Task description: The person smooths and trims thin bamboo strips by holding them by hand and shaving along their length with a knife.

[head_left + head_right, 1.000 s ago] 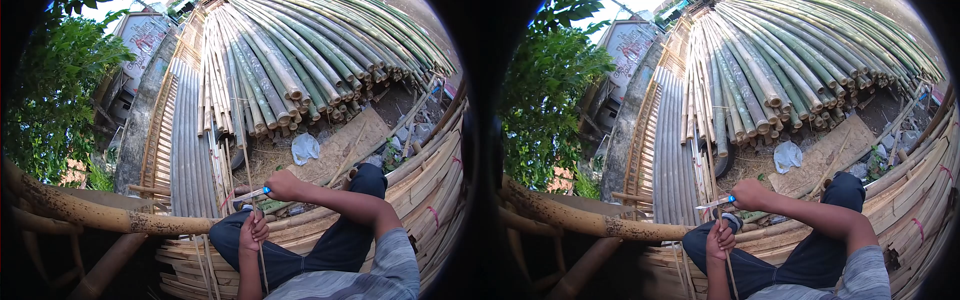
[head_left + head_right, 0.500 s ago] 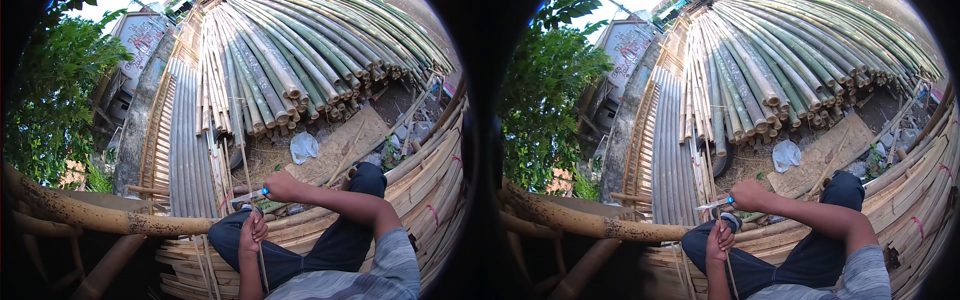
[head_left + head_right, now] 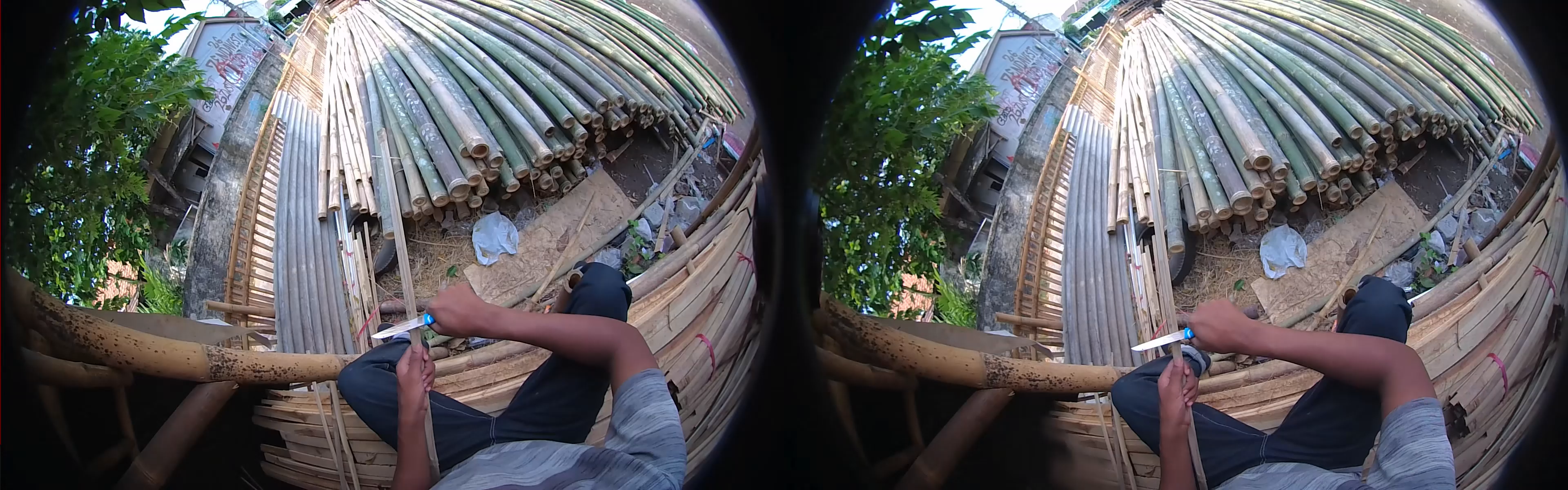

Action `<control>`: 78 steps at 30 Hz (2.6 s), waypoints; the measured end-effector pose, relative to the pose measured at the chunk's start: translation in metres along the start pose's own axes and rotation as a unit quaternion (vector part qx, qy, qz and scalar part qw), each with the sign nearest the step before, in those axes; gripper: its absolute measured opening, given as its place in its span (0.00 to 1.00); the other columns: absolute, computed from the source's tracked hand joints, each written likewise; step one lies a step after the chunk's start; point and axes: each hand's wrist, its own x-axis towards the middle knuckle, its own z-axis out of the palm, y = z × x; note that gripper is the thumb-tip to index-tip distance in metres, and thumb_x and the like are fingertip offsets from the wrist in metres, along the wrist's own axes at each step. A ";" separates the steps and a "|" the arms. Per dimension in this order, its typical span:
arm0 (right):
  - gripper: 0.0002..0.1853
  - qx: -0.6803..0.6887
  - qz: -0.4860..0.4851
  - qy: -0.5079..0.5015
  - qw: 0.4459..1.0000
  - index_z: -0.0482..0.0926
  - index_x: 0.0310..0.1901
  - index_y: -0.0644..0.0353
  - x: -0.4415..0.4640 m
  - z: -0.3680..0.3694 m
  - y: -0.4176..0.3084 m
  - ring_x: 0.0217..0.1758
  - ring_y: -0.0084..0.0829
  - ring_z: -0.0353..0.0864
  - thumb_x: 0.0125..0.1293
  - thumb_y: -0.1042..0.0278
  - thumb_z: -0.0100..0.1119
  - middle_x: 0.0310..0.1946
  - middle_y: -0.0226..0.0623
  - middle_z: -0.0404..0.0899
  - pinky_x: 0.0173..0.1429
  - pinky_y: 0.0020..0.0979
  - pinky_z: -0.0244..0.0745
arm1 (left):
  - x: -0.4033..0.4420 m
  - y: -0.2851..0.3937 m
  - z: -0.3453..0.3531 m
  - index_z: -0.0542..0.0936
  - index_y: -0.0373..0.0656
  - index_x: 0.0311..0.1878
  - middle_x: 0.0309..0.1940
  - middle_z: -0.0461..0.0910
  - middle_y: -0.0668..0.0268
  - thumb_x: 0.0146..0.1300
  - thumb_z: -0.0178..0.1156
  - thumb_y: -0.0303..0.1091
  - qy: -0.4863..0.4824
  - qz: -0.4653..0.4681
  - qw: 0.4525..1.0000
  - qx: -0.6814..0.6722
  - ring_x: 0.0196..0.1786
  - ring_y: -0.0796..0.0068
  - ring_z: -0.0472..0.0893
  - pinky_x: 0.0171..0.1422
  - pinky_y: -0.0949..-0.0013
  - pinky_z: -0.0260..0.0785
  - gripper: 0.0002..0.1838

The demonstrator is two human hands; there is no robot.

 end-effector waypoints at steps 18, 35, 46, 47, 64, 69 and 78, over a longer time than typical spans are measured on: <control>0.15 0.060 0.127 0.183 0.973 0.79 0.20 0.67 0.035 0.002 0.092 0.31 0.58 0.80 0.55 0.63 0.52 0.22 0.59 0.77 0.38 0.53 0.75 | -0.035 -0.037 0.007 0.66 0.47 0.32 0.14 0.57 0.77 0.75 0.46 0.45 0.036 -0.058 0.994 0.089 0.12 0.90 0.54 0.14 0.81 0.47 0.16; 0.14 0.070 0.131 0.068 0.987 0.81 0.24 0.66 0.028 0.034 0.041 0.33 0.57 0.81 0.56 0.63 0.54 0.25 0.58 0.79 0.39 0.51 0.77 | -0.029 -0.035 0.000 0.66 0.47 0.30 0.15 0.57 0.79 0.75 0.46 0.44 0.127 -0.010 0.975 0.183 0.14 0.90 0.56 0.15 0.80 0.46 0.16; 0.15 0.132 0.053 0.044 0.989 0.78 0.22 0.69 0.032 0.016 0.069 0.32 0.58 0.79 0.54 0.63 0.53 0.22 0.59 0.76 0.41 0.51 0.75 | -0.020 -0.018 0.001 0.67 0.45 0.33 0.13 0.57 0.77 0.75 0.47 0.43 0.047 -0.015 0.998 0.045 0.12 0.90 0.55 0.13 0.83 0.47 0.15; 0.15 0.103 0.034 0.029 0.994 0.78 0.21 0.68 0.027 0.024 0.056 0.31 0.56 0.80 0.53 0.63 0.54 0.22 0.57 0.77 0.40 0.51 0.76 | -0.014 -0.014 -0.002 0.67 0.46 0.32 0.13 0.57 0.77 0.75 0.47 0.42 0.056 0.000 0.997 0.046 0.12 0.90 0.55 0.13 0.82 0.47 0.15; 0.13 0.061 -0.103 0.029 0.992 0.78 0.21 0.61 0.019 0.064 0.017 0.25 0.54 0.79 0.53 0.59 0.56 0.18 0.50 0.77 0.29 0.52 0.72 | -0.001 -0.026 -0.011 0.66 0.47 0.32 0.15 0.58 0.80 0.75 0.46 0.43 0.138 0.051 0.967 0.209 0.14 0.91 0.56 0.15 0.81 0.46 0.15; 0.16 0.049 0.243 0.279 0.928 0.81 0.25 0.67 0.058 -0.015 0.146 0.33 0.59 0.81 0.57 0.64 0.49 0.26 0.60 0.79 0.39 0.53 0.77 | -0.050 -0.042 0.020 0.67 0.46 0.32 0.15 0.58 0.78 0.75 0.47 0.44 0.045 -0.072 0.987 0.136 0.14 0.89 0.55 0.15 0.80 0.45 0.15; 0.17 0.162 0.154 0.221 0.949 0.76 0.21 0.68 0.041 -0.021 0.109 0.27 0.57 0.75 0.56 0.60 0.54 0.20 0.57 0.74 0.35 0.51 0.67 | -0.009 0.003 -0.039 0.66 0.45 0.33 0.13 0.55 0.76 0.75 0.45 0.41 -0.011 -0.028 0.994 -0.104 0.12 0.89 0.52 0.13 0.83 0.45 0.14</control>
